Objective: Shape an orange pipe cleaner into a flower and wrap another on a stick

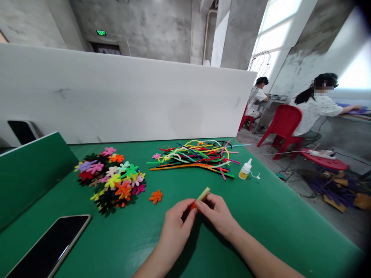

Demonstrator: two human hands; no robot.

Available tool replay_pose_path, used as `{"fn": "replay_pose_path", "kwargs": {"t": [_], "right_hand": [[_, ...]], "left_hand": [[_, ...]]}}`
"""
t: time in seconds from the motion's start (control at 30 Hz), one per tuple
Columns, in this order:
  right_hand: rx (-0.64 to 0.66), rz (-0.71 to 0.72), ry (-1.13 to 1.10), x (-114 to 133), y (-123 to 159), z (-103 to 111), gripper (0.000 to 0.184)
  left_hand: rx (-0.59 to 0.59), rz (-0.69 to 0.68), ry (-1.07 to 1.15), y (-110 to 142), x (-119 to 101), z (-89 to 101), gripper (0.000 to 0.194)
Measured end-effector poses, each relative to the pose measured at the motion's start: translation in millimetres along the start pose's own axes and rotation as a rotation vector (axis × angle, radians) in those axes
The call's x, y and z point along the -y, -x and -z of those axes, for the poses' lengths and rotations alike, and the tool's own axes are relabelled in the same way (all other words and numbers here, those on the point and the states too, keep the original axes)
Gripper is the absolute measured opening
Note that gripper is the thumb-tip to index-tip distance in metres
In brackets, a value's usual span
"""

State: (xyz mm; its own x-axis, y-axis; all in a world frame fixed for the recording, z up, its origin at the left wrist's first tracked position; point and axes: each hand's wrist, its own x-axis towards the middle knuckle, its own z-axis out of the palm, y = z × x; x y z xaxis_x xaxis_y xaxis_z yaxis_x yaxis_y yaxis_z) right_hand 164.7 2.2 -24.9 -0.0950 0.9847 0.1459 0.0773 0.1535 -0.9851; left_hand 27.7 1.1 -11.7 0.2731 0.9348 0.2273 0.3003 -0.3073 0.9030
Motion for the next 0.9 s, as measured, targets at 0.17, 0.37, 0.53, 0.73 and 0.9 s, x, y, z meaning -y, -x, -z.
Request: {"fn": "replay_pose_path", "kwargs": {"t": [0.17,0.37,0.53,0.73,0.9], "right_hand": [[0.008,-0.052,0.020,2,-2,-1,0.023],[0.048,-0.080,-0.023,-2,-1,-3,0.025],[0.054,-0.013,-0.036,0,-1,-2,0.026],[0.211,-0.036,0.040,5,-1,4,0.026],[0.157,0.010,0.296,6,-1,8,0.018]], "left_hand": [[-0.102,-0.122,-0.202,3,10,-2.8,0.023],[-0.099,-0.205,-0.266,4,10,-1.3,0.023],[-0.040,-0.052,-0.044,-1,1,2.8,0.019],[-0.061,0.280,0.333,-10,1,10.1,0.019],[-0.066,0.364,0.446,-13,8,12.6,0.024]]}}
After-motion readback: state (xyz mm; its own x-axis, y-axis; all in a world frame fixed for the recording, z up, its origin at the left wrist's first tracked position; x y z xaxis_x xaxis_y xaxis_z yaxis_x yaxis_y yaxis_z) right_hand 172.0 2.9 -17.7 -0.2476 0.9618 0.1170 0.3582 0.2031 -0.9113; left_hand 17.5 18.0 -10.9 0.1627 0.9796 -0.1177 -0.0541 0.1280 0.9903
